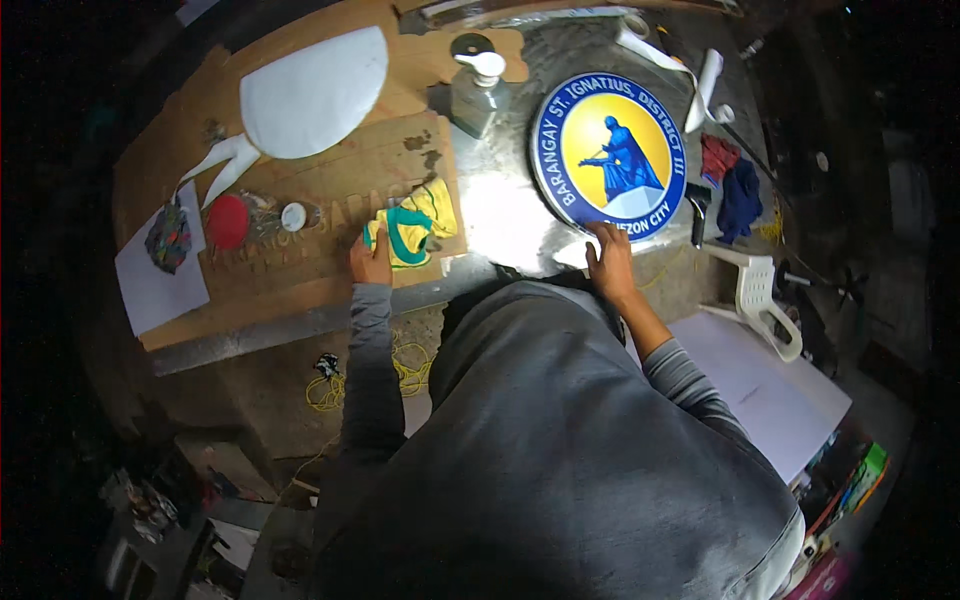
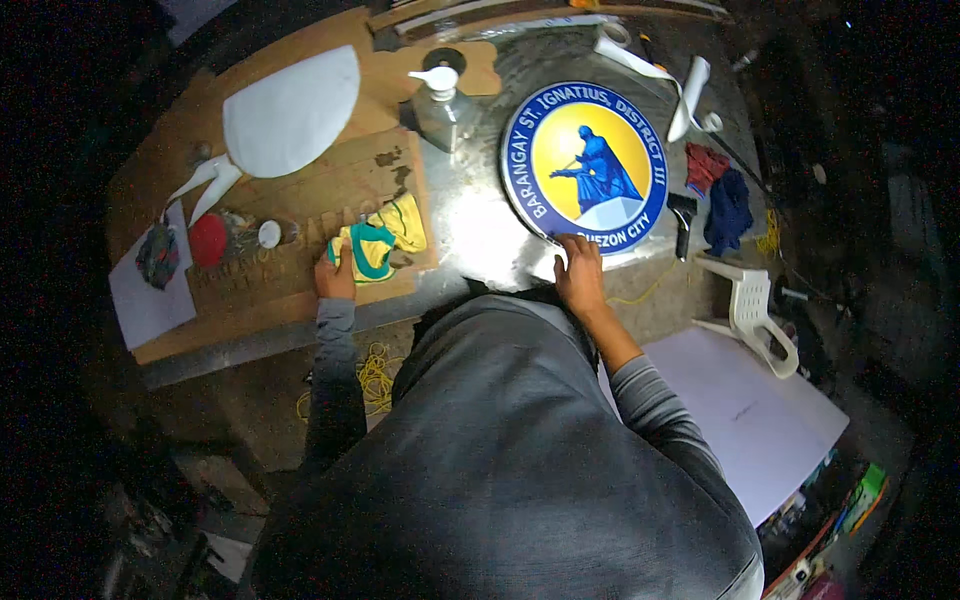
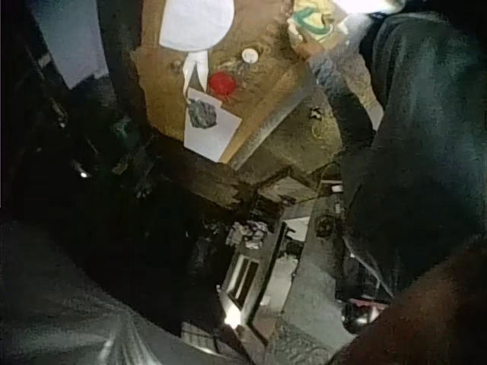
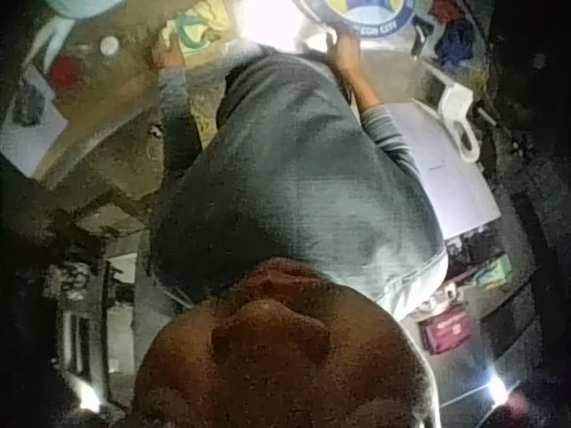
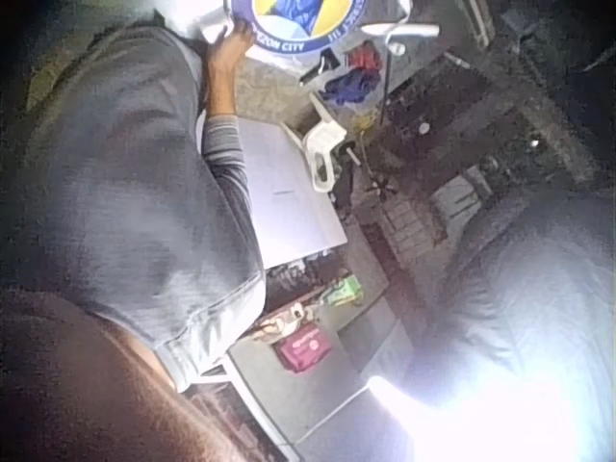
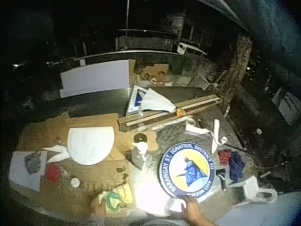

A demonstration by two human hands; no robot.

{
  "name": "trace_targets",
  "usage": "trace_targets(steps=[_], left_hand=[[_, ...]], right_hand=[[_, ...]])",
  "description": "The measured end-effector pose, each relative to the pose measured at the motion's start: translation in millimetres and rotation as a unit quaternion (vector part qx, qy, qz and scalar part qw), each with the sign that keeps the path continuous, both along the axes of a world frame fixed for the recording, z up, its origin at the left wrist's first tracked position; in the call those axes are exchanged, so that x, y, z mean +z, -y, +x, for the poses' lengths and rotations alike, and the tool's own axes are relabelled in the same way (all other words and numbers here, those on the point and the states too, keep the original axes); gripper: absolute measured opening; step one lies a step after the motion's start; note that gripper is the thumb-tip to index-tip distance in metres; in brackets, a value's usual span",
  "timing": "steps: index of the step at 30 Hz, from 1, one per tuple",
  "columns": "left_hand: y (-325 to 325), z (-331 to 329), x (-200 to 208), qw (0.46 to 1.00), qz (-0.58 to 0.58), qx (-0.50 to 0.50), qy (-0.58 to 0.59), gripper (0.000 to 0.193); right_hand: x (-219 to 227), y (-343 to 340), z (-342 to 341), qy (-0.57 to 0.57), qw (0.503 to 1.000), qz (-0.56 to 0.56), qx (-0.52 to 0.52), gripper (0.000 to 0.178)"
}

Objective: Cleaning a circular sign with a yellow cloth.

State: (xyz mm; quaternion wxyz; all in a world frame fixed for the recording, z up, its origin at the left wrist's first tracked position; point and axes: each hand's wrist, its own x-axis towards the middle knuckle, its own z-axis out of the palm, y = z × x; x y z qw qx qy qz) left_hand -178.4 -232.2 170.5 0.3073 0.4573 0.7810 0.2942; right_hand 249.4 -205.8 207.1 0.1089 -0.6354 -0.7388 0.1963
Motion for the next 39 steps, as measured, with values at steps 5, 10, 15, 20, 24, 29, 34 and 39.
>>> trace_targets(steps=[5,10,15,20,24,29,34,39], left_hand=[[-2,-14,25,0.988,0.139,0.039,-0.058,0.043],[-4,13,88,0.933,0.221,0.037,0.282,0.029],[-5,32,117,0.933,0.228,0.044,0.276,0.022],[-6,33,126,0.957,0.213,0.013,0.197,0.018],[-4,37,120,0.962,0.228,-0.002,0.149,0.023],[-3,32,93,0.974,0.158,-0.014,0.162,0.034],[1,31,61,0.989,0.037,-0.083,0.121,0.031],[43,28,-27,0.953,0.065,-0.113,0.272,0.016]], right_hand=[[10,-8,-28,-0.036,0.998,0.004,0.057,0.032],[14,-13,-37,-0.05,0.993,0.005,0.104,0.031],[14,-7,-30,-0.04,0.994,-0.016,0.101,0.03],[12,4,-23,-0.035,0.996,-0.036,0.073,0.029],[10,17,-21,-0.033,0.997,-0.043,0.052,0.029],[8,36,-18,-0.039,0.997,-0.068,0.019,0.029],[11,53,-5,-0.052,0.996,-0.077,-0.013,0.029],[3,68,17,-0.064,0.992,-0.094,-0.059,0.028]])
